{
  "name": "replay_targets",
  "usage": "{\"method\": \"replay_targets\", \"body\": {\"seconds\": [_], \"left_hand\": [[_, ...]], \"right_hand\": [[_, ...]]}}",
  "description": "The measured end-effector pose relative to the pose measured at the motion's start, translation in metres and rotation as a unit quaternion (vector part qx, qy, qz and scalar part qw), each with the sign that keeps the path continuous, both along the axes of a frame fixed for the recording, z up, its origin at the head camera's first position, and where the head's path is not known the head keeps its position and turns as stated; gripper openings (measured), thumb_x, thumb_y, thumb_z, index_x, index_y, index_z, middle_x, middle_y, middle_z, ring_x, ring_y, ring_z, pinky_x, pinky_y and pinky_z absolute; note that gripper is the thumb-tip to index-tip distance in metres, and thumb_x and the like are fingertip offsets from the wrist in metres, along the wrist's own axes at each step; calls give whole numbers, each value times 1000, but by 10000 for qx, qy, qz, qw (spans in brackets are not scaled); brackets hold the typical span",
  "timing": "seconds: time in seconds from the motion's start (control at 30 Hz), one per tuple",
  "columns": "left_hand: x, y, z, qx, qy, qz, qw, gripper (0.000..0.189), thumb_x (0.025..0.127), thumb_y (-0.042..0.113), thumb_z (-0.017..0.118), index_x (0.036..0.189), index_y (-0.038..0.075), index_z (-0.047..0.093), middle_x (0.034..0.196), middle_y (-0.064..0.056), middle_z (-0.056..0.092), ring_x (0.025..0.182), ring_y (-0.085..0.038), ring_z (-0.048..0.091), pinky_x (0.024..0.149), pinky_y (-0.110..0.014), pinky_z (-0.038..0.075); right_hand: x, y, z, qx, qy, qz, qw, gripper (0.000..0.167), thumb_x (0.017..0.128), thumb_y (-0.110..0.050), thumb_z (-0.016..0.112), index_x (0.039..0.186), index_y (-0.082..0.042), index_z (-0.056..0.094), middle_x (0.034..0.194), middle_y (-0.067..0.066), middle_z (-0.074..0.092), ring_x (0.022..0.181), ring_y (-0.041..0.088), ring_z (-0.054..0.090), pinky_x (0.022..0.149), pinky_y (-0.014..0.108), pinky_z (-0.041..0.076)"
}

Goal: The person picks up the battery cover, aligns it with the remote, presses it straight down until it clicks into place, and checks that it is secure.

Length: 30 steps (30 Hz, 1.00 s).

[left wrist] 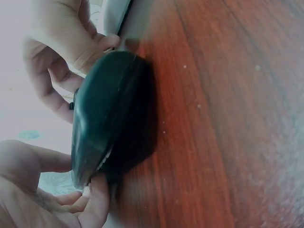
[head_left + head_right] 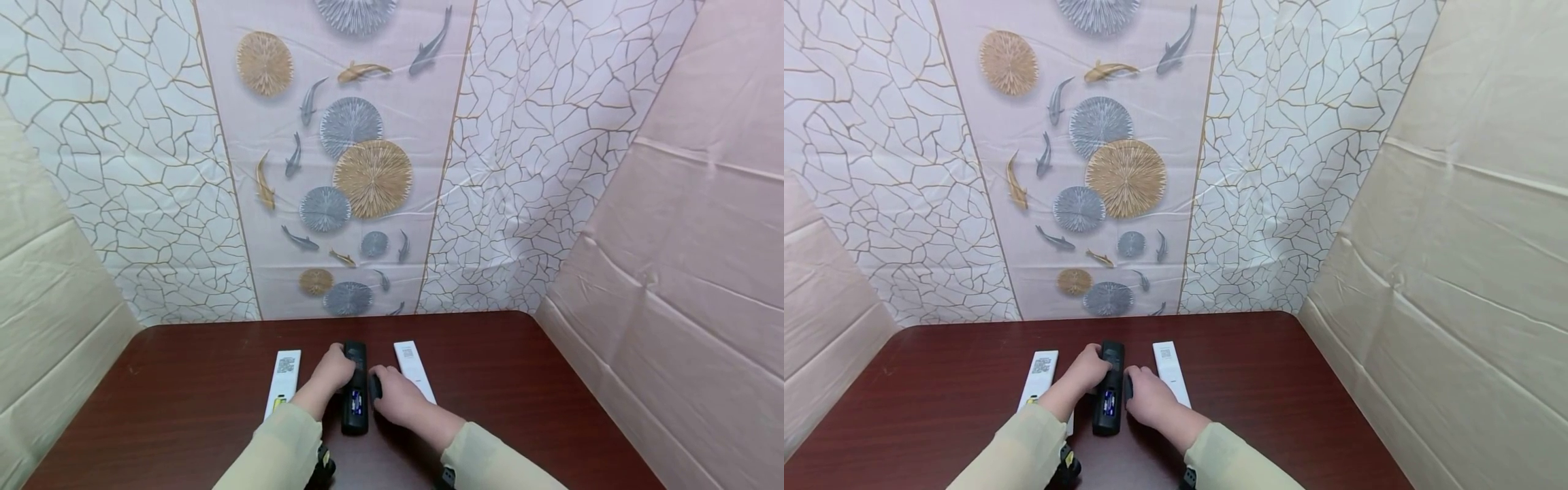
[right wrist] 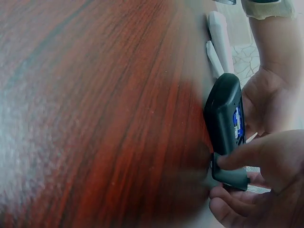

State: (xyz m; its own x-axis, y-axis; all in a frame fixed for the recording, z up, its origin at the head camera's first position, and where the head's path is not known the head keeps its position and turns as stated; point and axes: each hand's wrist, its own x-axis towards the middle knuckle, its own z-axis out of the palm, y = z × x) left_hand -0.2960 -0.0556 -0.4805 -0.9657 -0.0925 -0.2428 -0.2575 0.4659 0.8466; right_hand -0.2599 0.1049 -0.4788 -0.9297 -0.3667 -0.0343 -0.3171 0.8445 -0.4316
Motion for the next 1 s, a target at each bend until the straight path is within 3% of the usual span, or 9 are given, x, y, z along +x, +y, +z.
{"method": "replay_targets", "body": {"seconds": [0.1,0.27,0.6,0.8,1.0], "left_hand": [[0,-2,0,496,-12,45,9988,55,93,4,55,142,-9,37,127,-30,53,100,-36,63,66,-43,58],[0,-5,-1,923,8,22,9957,49,91,2,54,137,-15,43,125,-32,54,96,-37,66,66,-43,59],[3,-4,2,1052,-82,98,9944,45,95,1,54,136,-14,44,127,-31,53,105,-39,62,72,-45,59],[0,-4,1,1229,-160,242,9920,46,97,4,53,140,-7,39,131,-32,49,105,-42,62,67,-47,59],[-2,-4,0,1298,-192,284,9909,47,98,5,54,142,-3,39,132,-30,48,105,-42,62,66,-47,58]], "right_hand": [[0,-1,1,-47,35,-115,9999,40,91,-11,66,130,-13,60,116,7,62,94,14,59,75,34,52],[3,-2,4,-303,206,-219,9991,29,96,-10,61,124,-16,65,117,7,64,96,15,61,75,35,52],[2,3,7,-1140,322,-328,9924,26,97,-8,58,120,-17,68,117,4,67,101,17,61,80,40,53],[4,8,6,-1271,448,-250,9906,27,97,-5,59,121,-14,69,114,3,68,97,18,62,74,36,52],[12,15,9,-1399,542,-336,9881,27,97,-7,60,121,-17,69,115,1,68,100,17,62,76,35,53]]}}
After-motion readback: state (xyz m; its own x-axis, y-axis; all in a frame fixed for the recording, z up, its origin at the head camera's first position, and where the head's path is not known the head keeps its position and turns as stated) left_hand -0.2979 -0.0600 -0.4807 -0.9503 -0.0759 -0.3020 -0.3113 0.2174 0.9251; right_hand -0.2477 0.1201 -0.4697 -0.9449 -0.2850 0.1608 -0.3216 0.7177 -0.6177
